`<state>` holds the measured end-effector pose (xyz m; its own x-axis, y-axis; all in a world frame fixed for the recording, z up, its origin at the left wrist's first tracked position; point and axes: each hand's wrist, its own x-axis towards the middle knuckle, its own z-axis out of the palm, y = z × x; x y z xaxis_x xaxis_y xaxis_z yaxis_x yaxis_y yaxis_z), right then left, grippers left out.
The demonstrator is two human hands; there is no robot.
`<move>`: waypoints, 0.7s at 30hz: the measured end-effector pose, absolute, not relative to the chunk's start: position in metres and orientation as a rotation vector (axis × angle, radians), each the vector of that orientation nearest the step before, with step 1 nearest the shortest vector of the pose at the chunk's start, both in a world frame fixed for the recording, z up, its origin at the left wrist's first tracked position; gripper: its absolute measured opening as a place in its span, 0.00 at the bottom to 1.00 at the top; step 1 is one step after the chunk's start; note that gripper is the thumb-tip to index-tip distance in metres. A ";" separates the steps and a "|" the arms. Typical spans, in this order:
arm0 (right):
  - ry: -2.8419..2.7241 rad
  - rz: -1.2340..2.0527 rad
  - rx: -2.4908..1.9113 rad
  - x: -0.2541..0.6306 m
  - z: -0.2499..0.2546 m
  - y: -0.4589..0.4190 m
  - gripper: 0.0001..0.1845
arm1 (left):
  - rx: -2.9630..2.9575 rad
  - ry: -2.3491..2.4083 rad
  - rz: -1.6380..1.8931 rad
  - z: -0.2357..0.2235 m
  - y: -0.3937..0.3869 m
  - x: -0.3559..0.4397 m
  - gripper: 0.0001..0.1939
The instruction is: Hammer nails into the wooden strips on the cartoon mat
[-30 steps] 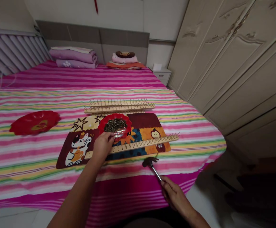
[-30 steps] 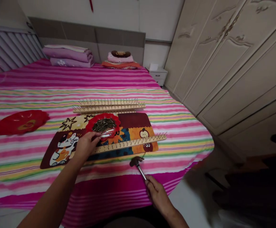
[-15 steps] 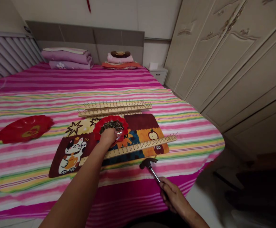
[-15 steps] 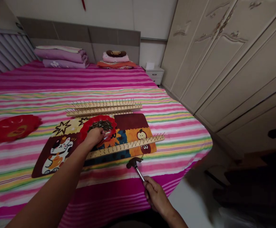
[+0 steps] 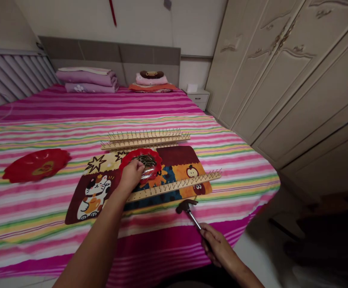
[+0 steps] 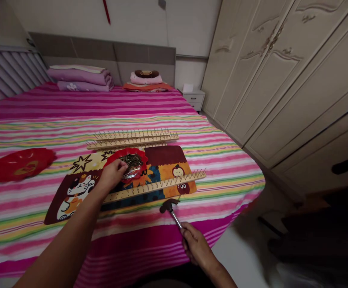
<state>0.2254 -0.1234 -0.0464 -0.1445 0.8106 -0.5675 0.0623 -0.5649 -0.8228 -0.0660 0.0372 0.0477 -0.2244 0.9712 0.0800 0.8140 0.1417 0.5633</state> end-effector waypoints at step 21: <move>-1.030 1.731 -1.595 0.224 -0.047 -0.125 0.19 | 0.996 1.634 1.228 0.005 -0.046 -0.057 0.17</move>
<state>0.2241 -0.1248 -0.0466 -0.1315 0.8230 -0.5526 0.0932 -0.5447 -0.8334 -0.0565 -0.0458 0.0051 -0.3307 0.9303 -0.1589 0.1062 0.2040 0.9732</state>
